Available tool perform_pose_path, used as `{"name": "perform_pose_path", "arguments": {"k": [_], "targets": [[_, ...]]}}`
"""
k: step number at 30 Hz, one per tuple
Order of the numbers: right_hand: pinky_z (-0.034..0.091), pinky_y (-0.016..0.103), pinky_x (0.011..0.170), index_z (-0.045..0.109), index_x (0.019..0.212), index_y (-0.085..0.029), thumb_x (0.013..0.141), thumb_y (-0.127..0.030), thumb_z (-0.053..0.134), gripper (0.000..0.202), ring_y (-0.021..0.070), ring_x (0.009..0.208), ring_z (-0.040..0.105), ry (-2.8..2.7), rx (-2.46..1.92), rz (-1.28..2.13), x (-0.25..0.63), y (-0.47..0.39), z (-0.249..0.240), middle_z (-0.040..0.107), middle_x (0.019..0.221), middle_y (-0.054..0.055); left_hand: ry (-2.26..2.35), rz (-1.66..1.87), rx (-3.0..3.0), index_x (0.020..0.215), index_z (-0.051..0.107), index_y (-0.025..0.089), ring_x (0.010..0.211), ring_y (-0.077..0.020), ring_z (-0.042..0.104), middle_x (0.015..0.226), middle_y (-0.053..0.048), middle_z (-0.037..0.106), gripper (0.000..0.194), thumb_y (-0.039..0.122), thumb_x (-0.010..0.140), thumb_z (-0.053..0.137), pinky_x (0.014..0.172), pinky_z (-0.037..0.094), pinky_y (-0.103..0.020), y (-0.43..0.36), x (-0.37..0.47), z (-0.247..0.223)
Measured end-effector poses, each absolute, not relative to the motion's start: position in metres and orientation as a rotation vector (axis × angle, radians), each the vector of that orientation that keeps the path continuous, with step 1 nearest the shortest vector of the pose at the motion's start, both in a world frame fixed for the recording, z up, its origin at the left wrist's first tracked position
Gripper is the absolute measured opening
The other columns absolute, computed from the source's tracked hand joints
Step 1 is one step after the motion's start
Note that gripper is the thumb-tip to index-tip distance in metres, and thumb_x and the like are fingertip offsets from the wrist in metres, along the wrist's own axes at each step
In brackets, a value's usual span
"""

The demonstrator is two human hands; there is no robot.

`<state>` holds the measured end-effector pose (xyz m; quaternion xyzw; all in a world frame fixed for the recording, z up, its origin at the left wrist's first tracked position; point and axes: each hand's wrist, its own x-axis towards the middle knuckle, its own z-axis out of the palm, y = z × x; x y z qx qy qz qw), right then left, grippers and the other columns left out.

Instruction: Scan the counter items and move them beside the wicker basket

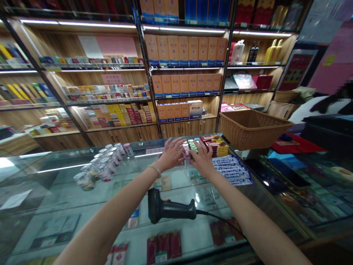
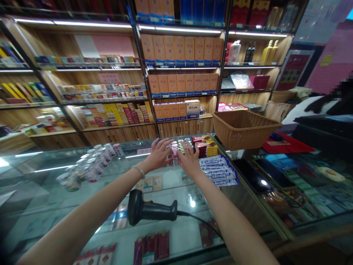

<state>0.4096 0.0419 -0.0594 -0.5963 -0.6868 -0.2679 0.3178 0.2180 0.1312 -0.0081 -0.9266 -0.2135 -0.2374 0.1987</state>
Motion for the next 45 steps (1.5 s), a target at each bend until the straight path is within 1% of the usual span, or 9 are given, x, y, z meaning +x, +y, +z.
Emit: {"name": "perform_pose_path", "arguments": {"k": [4, 7, 9, 12, 14, 17, 24, 33, 45], "targets": [[0.010, 0.060, 0.123, 0.066, 0.121, -0.027, 0.088, -0.033, 0.072, 0.034, 0.0324, 0.153, 0.026, -1.801, -1.574, -0.689, 0.410, 0.041, -0.058, 0.044, 0.160, 0.012, -0.629, -0.673, -2.601, 0.115, 0.068, 0.027, 0.148, -0.0323, 0.039, 0.157, -0.010, 0.051, 0.034, 0.041, 0.084, 0.072, 0.128, 0.011, -0.058, 0.131, 0.218, -0.008], [0.008, 0.060, 0.124, 0.062, 0.132, -0.026, 0.090, -0.038, 0.069, 0.044, 0.0331, 0.154, 0.025, -1.781, -1.586, -0.684, 0.409, 0.040, -0.056, 0.042, 0.162, 0.013, -0.680, -0.686, -2.597, 0.128, 0.065, 0.028, 0.150, -0.0331, 0.036, 0.158, -0.010, 0.050, 0.049, 0.041, 0.082, 0.074, 0.128, 0.011, -0.058, 0.130, 0.216, -0.008], [0.007, 0.061, 0.124, 0.057, 0.142, -0.026, 0.092, -0.042, 0.067, 0.054, 0.0342, 0.155, 0.020, -1.778, -1.602, -0.687, 0.408, 0.038, -0.054, 0.039, 0.163, 0.014, -0.710, -0.667, -2.591, 0.139, 0.060, 0.029, 0.152, -0.0342, 0.033, 0.160, -0.011, 0.047, 0.060, 0.043, 0.082, 0.075, 0.127, 0.011, -0.059, 0.129, 0.213, -0.006], [0.005, 0.065, 0.123, 0.045, 0.154, -0.027, 0.091, -0.047, 0.067, 0.069, 0.0360, 0.158, 0.012, -1.795, -1.633, -0.695, 0.408, 0.035, -0.051, 0.031, 0.168, 0.015, -0.726, -0.621, -2.579, 0.152, 0.047, 0.028, 0.155, -0.0371, 0.026, 0.166, -0.013, 0.037, 0.077, 0.051, 0.083, 0.073, 0.127, 0.007, -0.062, 0.127, 0.207, -0.003], [0.004, 0.067, 0.123, 0.039, 0.158, -0.029, 0.090, -0.051, 0.069, 0.077, 0.0375, 0.158, 0.009, -1.803, -1.651, -0.697, 0.409, 0.034, -0.050, 0.027, 0.170, 0.015, -0.727, -0.610, -2.568, 0.157, 0.041, 0.028, 0.157, -0.0383, 0.020, 0.169, -0.014, 0.031, 0.085, 0.055, 0.083, 0.072, 0.126, 0.004, -0.065, 0.127, 0.204, -0.002], [0.003, 0.068, 0.122, 0.038, 0.159, -0.031, 0.088, -0.053, 0.070, 0.080, 0.0388, 0.158, 0.009, -1.797, -1.670, -0.698, 0.410, 0.035, -0.051, 0.024, 0.171, 0.014, -0.734, -0.611, -2.555, 0.159, 0.037, 0.029, 0.158, -0.0395, 0.019, 0.170, -0.014, 0.028, 0.090, 0.058, 0.082, 0.072, 0.126, 0.001, -0.066, 0.125, 0.201, -0.001], [0.002, 0.068, 0.122, 0.042, 0.157, -0.028, 0.092, -0.052, 0.065, 0.073, 0.0372, 0.157, 0.016, -1.756, -1.643, -0.732, 0.411, 0.038, -0.052, 0.029, 0.169, 0.015, -0.807, -0.611, -2.510, 0.158, 0.039, 0.031, 0.157, -0.0377, 0.021, 0.169, -0.013, 0.032, 0.083, 0.061, 0.086, 0.066, 0.126, 0.002, -0.064, 0.116, 0.194, 0.005], [-0.002, 0.064, 0.124, 0.043, 0.156, -0.028, 0.096, -0.050, 0.059, 0.066, 0.0350, 0.157, 0.019, -1.817, -1.539, -0.755, 0.387, 0.025, -0.027, 0.036, 0.166, 0.014, -0.905, -0.697, -2.439, 0.157, 0.042, 0.029, 0.156, -0.0372, 0.025, 0.166, -0.014, 0.037, 0.075, 0.061, 0.092, 0.058, 0.126, 0.004, -0.062, 0.098, 0.166, 0.029], [0.003, 0.065, 0.123, 0.042, 0.157, -0.030, 0.097, -0.051, 0.058, 0.066, 0.0353, 0.156, 0.020, -1.841, -1.563, -0.678, 0.332, 0.009, -0.019, 0.032, 0.168, 0.014, -1.034, -0.799, -2.349, 0.152, 0.049, 0.029, 0.153, -0.0362, 0.030, 0.164, -0.013, 0.041, 0.065, 0.057, 0.094, 0.057, 0.127, 0.004, -0.062, 0.065, 0.112, 0.029]]}}
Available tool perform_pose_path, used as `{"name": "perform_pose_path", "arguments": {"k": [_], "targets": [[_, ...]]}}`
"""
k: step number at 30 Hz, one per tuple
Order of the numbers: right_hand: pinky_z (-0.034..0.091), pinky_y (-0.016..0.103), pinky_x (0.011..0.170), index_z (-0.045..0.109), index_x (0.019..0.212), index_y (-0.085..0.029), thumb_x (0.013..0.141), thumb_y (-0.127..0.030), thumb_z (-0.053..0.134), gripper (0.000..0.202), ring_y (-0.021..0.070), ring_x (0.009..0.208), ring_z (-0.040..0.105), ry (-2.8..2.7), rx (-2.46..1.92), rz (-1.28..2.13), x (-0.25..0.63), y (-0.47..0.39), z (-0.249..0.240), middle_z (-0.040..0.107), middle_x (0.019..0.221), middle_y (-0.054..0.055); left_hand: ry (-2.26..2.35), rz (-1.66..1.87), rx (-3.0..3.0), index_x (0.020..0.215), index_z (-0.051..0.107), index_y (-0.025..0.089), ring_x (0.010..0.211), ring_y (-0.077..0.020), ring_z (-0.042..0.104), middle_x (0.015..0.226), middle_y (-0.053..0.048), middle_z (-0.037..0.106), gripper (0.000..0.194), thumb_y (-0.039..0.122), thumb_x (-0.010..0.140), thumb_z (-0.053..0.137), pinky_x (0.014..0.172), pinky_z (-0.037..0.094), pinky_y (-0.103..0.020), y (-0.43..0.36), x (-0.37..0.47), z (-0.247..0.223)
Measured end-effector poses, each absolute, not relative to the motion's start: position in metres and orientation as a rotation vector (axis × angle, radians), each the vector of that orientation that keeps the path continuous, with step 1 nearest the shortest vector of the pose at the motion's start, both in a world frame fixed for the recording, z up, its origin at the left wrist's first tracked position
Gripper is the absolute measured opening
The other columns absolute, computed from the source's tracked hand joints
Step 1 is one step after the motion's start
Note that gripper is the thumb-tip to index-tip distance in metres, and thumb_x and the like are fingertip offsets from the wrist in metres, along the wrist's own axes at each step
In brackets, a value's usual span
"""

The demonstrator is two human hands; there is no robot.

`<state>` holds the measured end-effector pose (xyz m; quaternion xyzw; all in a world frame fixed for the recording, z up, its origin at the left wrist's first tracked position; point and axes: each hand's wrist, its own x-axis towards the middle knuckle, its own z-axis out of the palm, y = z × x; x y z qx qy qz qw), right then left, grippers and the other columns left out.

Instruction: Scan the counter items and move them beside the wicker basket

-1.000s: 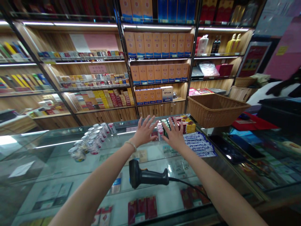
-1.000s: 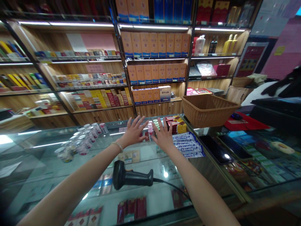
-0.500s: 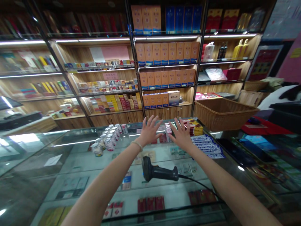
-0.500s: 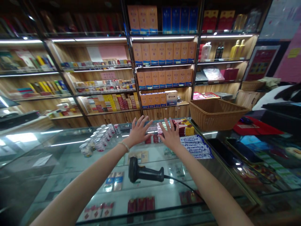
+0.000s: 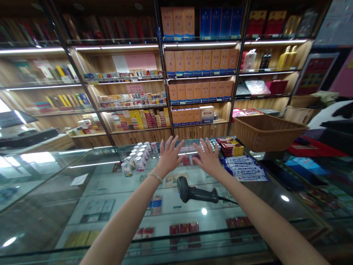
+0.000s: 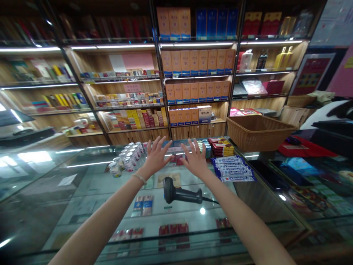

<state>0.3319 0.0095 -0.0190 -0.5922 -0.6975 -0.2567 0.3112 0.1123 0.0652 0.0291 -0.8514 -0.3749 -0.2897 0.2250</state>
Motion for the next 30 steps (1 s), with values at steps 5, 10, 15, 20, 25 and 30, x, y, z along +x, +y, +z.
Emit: {"name": "perform_pose_path", "arguments": {"k": [5, 10, 15, 20, 25, 30], "targets": [[0.004, 0.064, 0.123, 0.041, 0.157, -0.031, 0.099, -0.054, 0.053, 0.064, 0.0349, 0.156, 0.018, -1.857, -1.611, -0.648, 0.311, 0.002, -0.013, 0.031, 0.168, 0.013, -1.118, -0.809, -2.284, 0.151, 0.051, 0.028, 0.153, -0.0366, 0.030, 0.163, -0.014, 0.042, 0.063, 0.054, 0.094, 0.059, 0.126, 0.004, -0.063, 0.051, 0.097, 0.026], [0.005, 0.062, 0.123, 0.042, 0.157, -0.032, 0.100, -0.057, 0.049, 0.063, 0.0342, 0.157, 0.016, -1.832, -1.615, -0.629, 0.290, -0.009, -0.010, 0.031, 0.168, 0.012, -1.182, -0.849, -2.191, 0.150, 0.053, 0.027, 0.153, -0.0370, 0.029, 0.163, -0.014, 0.042, 0.060, 0.052, 0.096, 0.057, 0.125, 0.003, -0.063, 0.038, 0.079, 0.016], [0.006, 0.060, 0.123, 0.044, 0.156, -0.032, 0.099, -0.059, 0.050, 0.063, 0.0338, 0.157, 0.017, -1.831, -1.568, -0.669, 0.282, -0.016, -0.017, 0.034, 0.166, 0.013, -1.244, -0.914, -2.140, 0.149, 0.055, 0.027, 0.152, -0.0364, 0.032, 0.161, -0.015, 0.045, 0.058, 0.050, 0.096, 0.059, 0.125, 0.004, -0.061, 0.033, 0.064, -0.001], [0.006, 0.059, 0.123, 0.044, 0.156, -0.033, 0.101, -0.059, 0.047, 0.061, 0.0331, 0.156, 0.019, -1.864, -1.550, -0.669, 0.282, -0.024, -0.025, 0.033, 0.167, 0.013, -1.273, -0.937, -2.111, 0.149, 0.054, 0.028, 0.151, -0.0363, 0.033, 0.161, -0.015, 0.045, 0.058, 0.050, 0.095, 0.060, 0.125, 0.005, -0.061, 0.030, 0.059, -0.007], [0.006, 0.058, 0.123, 0.046, 0.155, -0.032, 0.100, -0.058, 0.048, 0.060, 0.0331, 0.155, 0.022, -1.861, -1.562, -0.648, 0.278, -0.029, -0.028, 0.035, 0.166, 0.013, -1.309, -0.936, -2.119, 0.149, 0.055, 0.027, 0.152, -0.0365, 0.031, 0.161, -0.016, 0.044, 0.059, 0.051, 0.095, 0.060, 0.125, 0.007, -0.061, 0.027, 0.056, -0.005], [0.007, 0.057, 0.123, 0.048, 0.153, -0.032, 0.100, -0.058, 0.049, 0.059, 0.0330, 0.153, 0.025, -1.872, -1.552, -0.643, 0.273, -0.028, -0.027, 0.037, 0.164, 0.012, -1.362, -0.954, -2.073, 0.149, 0.054, 0.029, 0.152, -0.0357, 0.032, 0.162, -0.014, 0.044, 0.058, 0.052, 0.095, 0.059, 0.125, 0.004, -0.062, 0.030, 0.050, -0.005]]}}
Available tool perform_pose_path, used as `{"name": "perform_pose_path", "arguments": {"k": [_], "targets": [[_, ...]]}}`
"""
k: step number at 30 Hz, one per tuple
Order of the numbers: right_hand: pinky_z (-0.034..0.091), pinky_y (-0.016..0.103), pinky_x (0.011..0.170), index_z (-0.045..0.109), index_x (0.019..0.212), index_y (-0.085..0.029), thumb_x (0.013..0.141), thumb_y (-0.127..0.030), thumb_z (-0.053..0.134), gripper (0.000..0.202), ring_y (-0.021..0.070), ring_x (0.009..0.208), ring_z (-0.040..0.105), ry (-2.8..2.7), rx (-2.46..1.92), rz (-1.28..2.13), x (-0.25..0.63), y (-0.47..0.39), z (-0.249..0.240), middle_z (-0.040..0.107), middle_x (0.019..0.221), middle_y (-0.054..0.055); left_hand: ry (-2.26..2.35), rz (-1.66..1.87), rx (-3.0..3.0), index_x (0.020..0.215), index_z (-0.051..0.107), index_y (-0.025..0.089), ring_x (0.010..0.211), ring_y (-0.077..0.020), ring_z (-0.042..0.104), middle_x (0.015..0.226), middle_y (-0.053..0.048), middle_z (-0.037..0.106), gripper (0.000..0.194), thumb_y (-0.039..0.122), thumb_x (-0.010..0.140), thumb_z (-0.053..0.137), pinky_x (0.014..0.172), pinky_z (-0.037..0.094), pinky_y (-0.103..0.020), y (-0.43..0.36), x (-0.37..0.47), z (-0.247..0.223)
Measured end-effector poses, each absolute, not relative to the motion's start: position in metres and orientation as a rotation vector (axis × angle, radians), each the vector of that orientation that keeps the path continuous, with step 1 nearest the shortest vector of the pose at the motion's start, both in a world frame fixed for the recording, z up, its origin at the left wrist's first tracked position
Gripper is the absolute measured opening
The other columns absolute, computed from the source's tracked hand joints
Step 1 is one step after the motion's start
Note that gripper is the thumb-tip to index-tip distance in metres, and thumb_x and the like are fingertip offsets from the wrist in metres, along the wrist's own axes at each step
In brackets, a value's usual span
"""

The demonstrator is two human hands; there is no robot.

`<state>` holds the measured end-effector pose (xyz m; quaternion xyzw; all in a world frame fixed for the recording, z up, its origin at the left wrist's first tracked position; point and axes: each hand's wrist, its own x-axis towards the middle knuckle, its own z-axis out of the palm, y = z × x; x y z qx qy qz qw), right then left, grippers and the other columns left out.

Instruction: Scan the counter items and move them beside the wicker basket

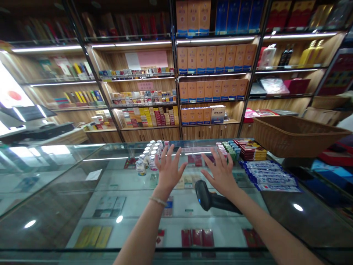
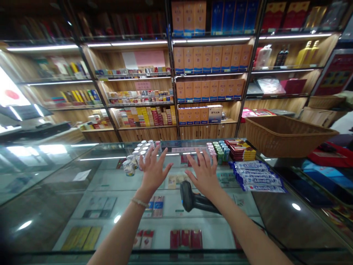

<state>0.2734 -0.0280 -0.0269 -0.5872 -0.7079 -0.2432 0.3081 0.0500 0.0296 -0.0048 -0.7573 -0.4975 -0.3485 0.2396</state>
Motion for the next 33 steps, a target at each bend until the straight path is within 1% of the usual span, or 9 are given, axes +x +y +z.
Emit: {"name": "perform_pose_path", "arguments": {"k": [4, 10, 16, 21, 24, 28, 33], "targets": [[0.009, 0.058, 0.123, 0.048, 0.153, -0.033, 0.102, -0.053, 0.046, 0.055, 0.0324, 0.153, 0.026, -1.895, -1.563, -0.660, 0.269, -0.021, -0.024, 0.041, 0.162, 0.012, -1.487, -1.028, -1.925, 0.148, 0.055, 0.029, 0.152, -0.0366, 0.031, 0.162, -0.013, 0.044, 0.057, 0.052, 0.096, 0.057, 0.124, -0.001, -0.066, 0.036, 0.038, -0.002], [0.014, 0.061, 0.122, 0.048, 0.154, -0.034, 0.105, -0.047, 0.039, 0.051, 0.0324, 0.152, 0.027, -1.976, -1.581, -0.604, 0.264, -0.002, -0.029, 0.040, 0.163, 0.011, -1.602, -1.080, -1.792, 0.149, 0.054, 0.029, 0.153, -0.0368, 0.029, 0.163, -0.013, 0.042, 0.057, 0.050, 0.096, 0.057, 0.124, 0.002, -0.067, 0.049, 0.017, -0.006], [0.017, 0.061, 0.121, 0.045, 0.155, -0.035, 0.105, -0.045, 0.041, 0.051, 0.0319, 0.152, 0.028, -2.068, -1.568, -0.510, 0.253, 0.018, -0.037, 0.037, 0.165, 0.010, -1.693, -1.015, -1.782, 0.148, 0.055, 0.028, 0.153, -0.0374, 0.030, 0.163, -0.014, 0.042, 0.056, 0.049, 0.097, 0.055, 0.123, 0.003, -0.069, 0.059, 0.009, -0.026], [0.013, 0.061, 0.122, 0.040, 0.157, -0.035, 0.104, -0.047, 0.041, 0.054, 0.0309, 0.154, 0.025, -2.147, -1.467, -0.480, 0.237, 0.053, -0.028, 0.037, 0.165, 0.009, -1.642, -1.007, -1.772, 0.152, 0.050, 0.030, 0.152, -0.0358, 0.032, 0.163, -0.013, 0.042, 0.055, 0.045, 0.099, 0.053, 0.124, 0.002, -0.068, 0.065, 0.007, -0.039], [0.012, 0.061, 0.122, 0.041, 0.157, -0.033, 0.104, -0.049, 0.041, 0.055, 0.0304, 0.154, 0.025, -2.158, -1.465, -0.427, 0.220, 0.083, -0.023, 0.036, 0.166, 0.009, -1.628, -1.042, -1.773, 0.151, 0.051, 0.031, 0.151, -0.0364, 0.035, 0.162, -0.013, 0.044, 0.053, 0.042, 0.099, 0.053, 0.123, 0.002, -0.069, 0.067, 0.006, -0.042], [0.013, 0.061, 0.123, 0.041, 0.157, -0.031, 0.102, -0.052, 0.044, 0.059, 0.0313, 0.154, 0.024, -2.186, -1.457, -0.356, 0.195, 0.118, -0.028, 0.035, 0.166, 0.011, -1.629, -1.039, -1.786, 0.152, 0.050, 0.032, 0.152, -0.0384, 0.034, 0.163, -0.014, 0.042, 0.055, 0.042, 0.099, 0.054, 0.123, 0.002, -0.070, 0.068, 0.005, -0.046], [0.011, 0.061, 0.123, 0.037, 0.160, -0.028, 0.102, -0.049, 0.046, 0.062, 0.0322, 0.156, 0.022, -2.236, -1.446, -0.285, 0.170, 0.150, -0.034, 0.032, 0.168, 0.013, -1.645, -1.041, -1.765, 0.154, 0.048, 0.030, 0.152, -0.0385, 0.033, 0.164, -0.015, 0.041, 0.056, 0.041, 0.099, 0.053, 0.123, 0.003, -0.069, 0.070, 0.005, -0.051]]}}
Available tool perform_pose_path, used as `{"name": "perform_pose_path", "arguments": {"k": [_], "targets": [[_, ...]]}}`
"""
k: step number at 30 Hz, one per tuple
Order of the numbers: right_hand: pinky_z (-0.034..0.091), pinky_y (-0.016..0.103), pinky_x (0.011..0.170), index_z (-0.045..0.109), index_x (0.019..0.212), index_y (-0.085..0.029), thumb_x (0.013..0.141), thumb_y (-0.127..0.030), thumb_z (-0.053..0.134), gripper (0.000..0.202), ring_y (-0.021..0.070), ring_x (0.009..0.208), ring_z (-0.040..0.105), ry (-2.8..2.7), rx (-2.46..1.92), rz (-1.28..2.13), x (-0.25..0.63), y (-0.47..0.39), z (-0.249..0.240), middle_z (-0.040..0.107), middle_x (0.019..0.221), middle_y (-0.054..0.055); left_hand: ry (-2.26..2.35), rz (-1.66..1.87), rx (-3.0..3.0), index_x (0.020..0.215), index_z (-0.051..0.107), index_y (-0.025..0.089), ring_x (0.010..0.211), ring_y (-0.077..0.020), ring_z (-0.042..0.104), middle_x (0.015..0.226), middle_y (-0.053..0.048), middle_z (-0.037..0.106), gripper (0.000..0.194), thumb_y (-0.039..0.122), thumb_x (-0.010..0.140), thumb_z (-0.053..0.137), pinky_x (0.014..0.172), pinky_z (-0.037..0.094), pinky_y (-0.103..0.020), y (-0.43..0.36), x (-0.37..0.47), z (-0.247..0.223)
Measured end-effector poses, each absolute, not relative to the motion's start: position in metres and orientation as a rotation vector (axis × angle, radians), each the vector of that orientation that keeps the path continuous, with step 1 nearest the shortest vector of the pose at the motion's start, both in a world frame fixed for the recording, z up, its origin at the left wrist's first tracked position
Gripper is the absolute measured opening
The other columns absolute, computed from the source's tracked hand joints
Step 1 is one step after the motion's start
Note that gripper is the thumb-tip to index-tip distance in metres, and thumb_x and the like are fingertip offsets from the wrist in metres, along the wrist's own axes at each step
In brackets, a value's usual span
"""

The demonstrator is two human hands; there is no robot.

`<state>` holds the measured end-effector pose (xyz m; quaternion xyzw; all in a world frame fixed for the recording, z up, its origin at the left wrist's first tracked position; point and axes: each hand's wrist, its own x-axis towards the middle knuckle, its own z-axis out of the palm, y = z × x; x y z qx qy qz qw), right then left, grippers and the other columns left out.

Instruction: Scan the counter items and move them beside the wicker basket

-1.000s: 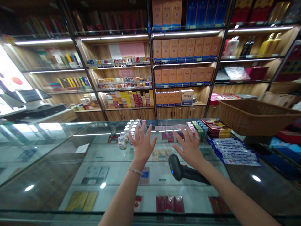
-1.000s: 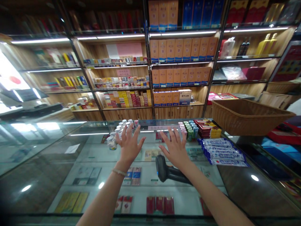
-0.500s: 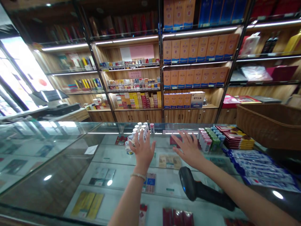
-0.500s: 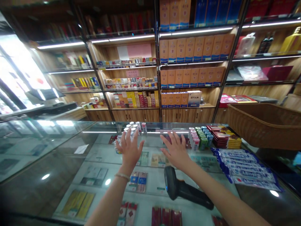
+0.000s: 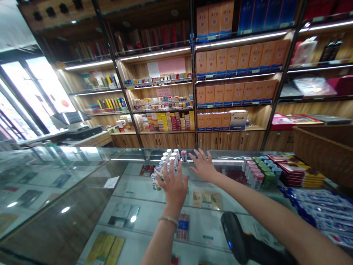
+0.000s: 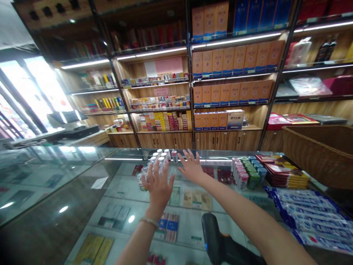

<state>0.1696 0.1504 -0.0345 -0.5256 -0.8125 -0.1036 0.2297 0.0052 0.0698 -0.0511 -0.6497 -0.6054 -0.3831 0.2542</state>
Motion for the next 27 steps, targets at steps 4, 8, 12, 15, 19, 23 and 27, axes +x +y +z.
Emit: {"name": "perform_pose_path", "arguments": {"k": [4, 8, 12, 15, 19, 23, 27], "targets": [[0.011, 0.063, 0.123, 0.037, 0.160, -0.029, 0.101, -0.045, 0.047, 0.061, 0.0321, 0.157, 0.018, -2.266, -1.456, -0.246, 0.154, 0.173, -0.030, 0.028, 0.169, 0.012, -1.655, -1.026, -1.734, 0.153, 0.049, 0.029, 0.152, -0.0386, 0.033, 0.164, -0.015, 0.040, 0.055, 0.041, 0.099, 0.053, 0.123, 0.003, -0.069, 0.071, 0.005, -0.053], [0.011, 0.064, 0.122, 0.041, 0.157, -0.026, 0.101, -0.041, 0.049, 0.059, 0.0326, 0.158, 0.015, -2.287, -1.451, -0.221, 0.142, 0.192, -0.025, 0.026, 0.170, 0.013, -1.646, -1.002, -1.706, 0.151, 0.052, 0.027, 0.151, -0.0377, 0.035, 0.163, -0.015, 0.042, 0.054, 0.041, 0.099, 0.055, 0.123, 0.005, -0.068, 0.070, 0.004, -0.053], [0.010, 0.064, 0.122, 0.046, 0.154, -0.026, 0.099, -0.037, 0.052, 0.056, 0.0323, 0.158, 0.015, -2.246, -1.466, -0.222, 0.135, 0.203, -0.024, 0.027, 0.170, 0.013, -1.652, -0.994, -1.676, 0.149, 0.054, 0.027, 0.150, -0.0376, 0.035, 0.163, -0.014, 0.043, 0.054, 0.040, 0.097, 0.057, 0.123, 0.008, -0.068, 0.070, 0.005, -0.051], [0.009, 0.063, 0.122, 0.056, 0.145, -0.029, 0.099, -0.035, 0.053, 0.047, 0.0308, 0.158, 0.015, -2.236, -1.465, -0.205, 0.133, 0.205, -0.021, 0.029, 0.169, 0.010, -1.680, -1.003, -1.673, 0.148, 0.056, 0.026, 0.150, -0.0378, 0.036, 0.162, -0.014, 0.044, 0.052, 0.040, 0.097, 0.058, 0.122, 0.010, -0.068, 0.070, 0.007, -0.050], [0.010, 0.058, 0.122, 0.065, 0.134, -0.029, 0.098, -0.035, 0.054, 0.037, 0.0290, 0.156, 0.017, -2.208, -1.488, -0.151, 0.129, 0.204, -0.014, 0.032, 0.168, 0.009, -1.695, -1.013, -1.684, 0.148, 0.055, 0.027, 0.150, -0.0377, 0.036, 0.161, -0.015, 0.044, 0.053, 0.039, 0.097, 0.058, 0.122, 0.009, -0.068, 0.069, 0.008, -0.049], [0.013, 0.056, 0.121, 0.069, 0.123, -0.024, 0.097, -0.034, 0.053, 0.032, 0.0292, 0.155, 0.019, -2.153, -1.553, -0.075, 0.122, 0.208, -0.008, 0.034, 0.166, 0.012, -1.694, -1.032, -1.694, 0.149, 0.054, 0.027, 0.150, -0.0381, 0.036, 0.162, -0.015, 0.044, 0.054, 0.038, 0.097, 0.058, 0.123, 0.009, -0.068, 0.070, 0.007, -0.050], [0.015, 0.057, 0.119, 0.074, 0.112, -0.021, 0.095, -0.038, 0.055, 0.031, 0.0316, 0.154, 0.020, -2.128, -1.613, 0.013, 0.117, 0.213, -0.004, 0.038, 0.164, 0.014, -1.696, -1.023, -1.696, 0.149, 0.054, 0.026, 0.150, -0.0385, 0.035, 0.161, -0.016, 0.044, 0.053, 0.039, 0.098, 0.056, 0.122, 0.010, -0.069, 0.071, 0.005, -0.052]]}}
